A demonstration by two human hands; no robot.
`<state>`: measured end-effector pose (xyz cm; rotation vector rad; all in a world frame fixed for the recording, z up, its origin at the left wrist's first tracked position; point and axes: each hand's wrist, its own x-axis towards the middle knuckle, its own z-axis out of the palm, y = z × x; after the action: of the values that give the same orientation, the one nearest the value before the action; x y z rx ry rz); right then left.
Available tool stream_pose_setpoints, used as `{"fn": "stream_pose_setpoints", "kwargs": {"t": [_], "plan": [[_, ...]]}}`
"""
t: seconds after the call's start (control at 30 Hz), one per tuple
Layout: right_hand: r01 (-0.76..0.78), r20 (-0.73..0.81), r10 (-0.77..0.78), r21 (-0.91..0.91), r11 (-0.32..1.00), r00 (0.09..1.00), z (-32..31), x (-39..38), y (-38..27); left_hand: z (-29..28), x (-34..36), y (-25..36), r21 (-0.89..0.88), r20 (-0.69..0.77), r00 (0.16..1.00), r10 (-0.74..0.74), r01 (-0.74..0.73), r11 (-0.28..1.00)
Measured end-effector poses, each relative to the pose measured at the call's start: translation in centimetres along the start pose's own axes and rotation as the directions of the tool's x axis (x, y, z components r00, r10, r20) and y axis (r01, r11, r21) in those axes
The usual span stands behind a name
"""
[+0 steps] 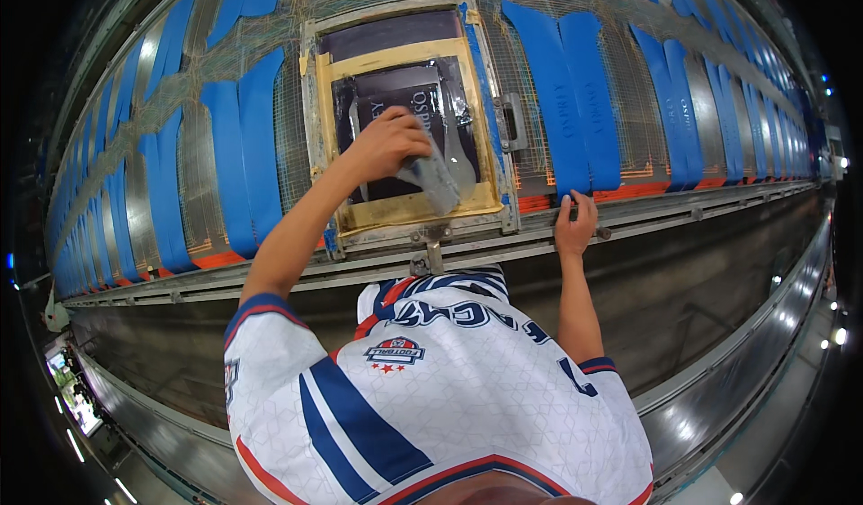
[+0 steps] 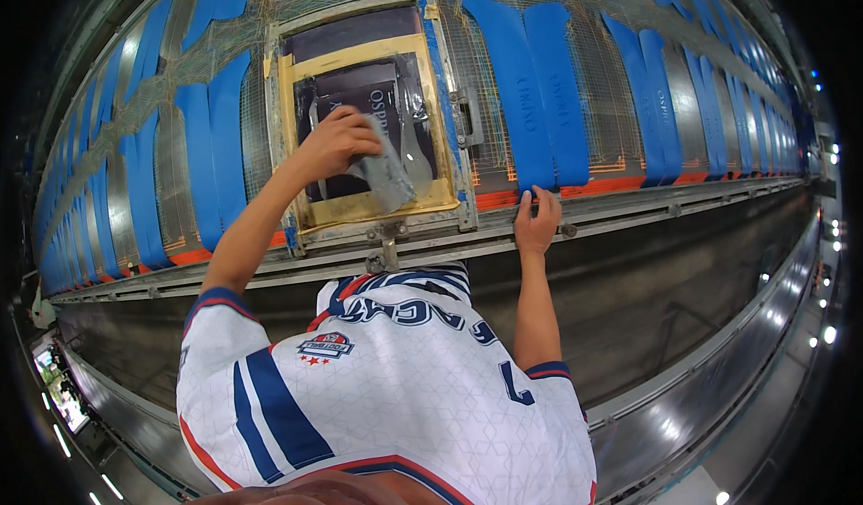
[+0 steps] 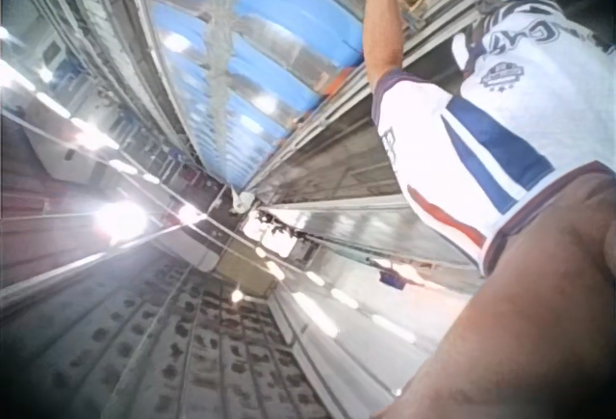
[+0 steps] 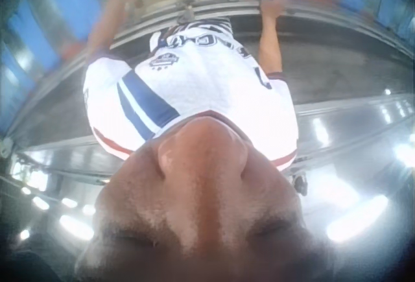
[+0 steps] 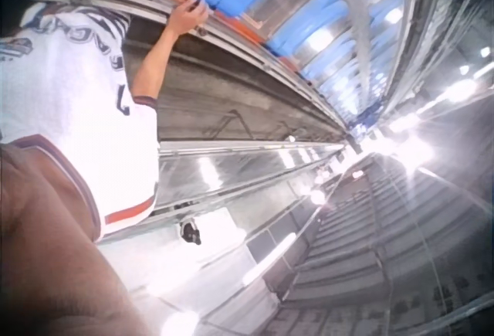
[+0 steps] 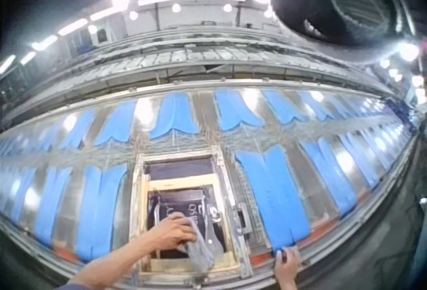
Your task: The person uses a squeegee to pull dark ink across a screen-printing frame mounted over a garment. The person repeatedly wipes the squeegee and repositions the frame while continuing to pull ink across the mesh.
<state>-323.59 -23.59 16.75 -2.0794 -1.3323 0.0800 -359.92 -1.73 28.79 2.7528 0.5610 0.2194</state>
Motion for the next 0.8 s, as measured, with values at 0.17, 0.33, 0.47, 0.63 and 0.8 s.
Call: {"fn": "stream_pose_setpoints", "kwargs": {"t": [0.17,0.33,0.47,0.63,0.8], "plan": [[-0.004,0.032,0.003,0.029,1.0,0.999,0.6,0.6,0.5,3.4,6.4,-1.5,-0.05,0.098,0.982,0.16,-0.156,0.987],[-0.019,0.032,0.017,0.06,0.998,0.999,0.6,-0.1,1.2,2.5,4.4,-0.8,-0.035,0.186,0.981,0.056,-0.051,0.998],[0.0,0.058,-0.007,0.112,0.994,0.998,0.5,0.2,1.0,0.1,-0.5,0.2,0.149,0.199,0.966,-0.162,0.133,0.98],[0.043,0.063,-0.05,0.114,0.993,0.997,0.4,-0.1,0.8,-1.3,-6.0,5.2,0.109,-0.018,0.741,-0.671,0.669,0.735],[0.098,0.079,-0.113,0.179,0.979,0.99,0.3,0.5,1.0,-0.3,-7.4,8.4,-0.121,-0.192,0.295,-0.936,0.939,0.32]]}}
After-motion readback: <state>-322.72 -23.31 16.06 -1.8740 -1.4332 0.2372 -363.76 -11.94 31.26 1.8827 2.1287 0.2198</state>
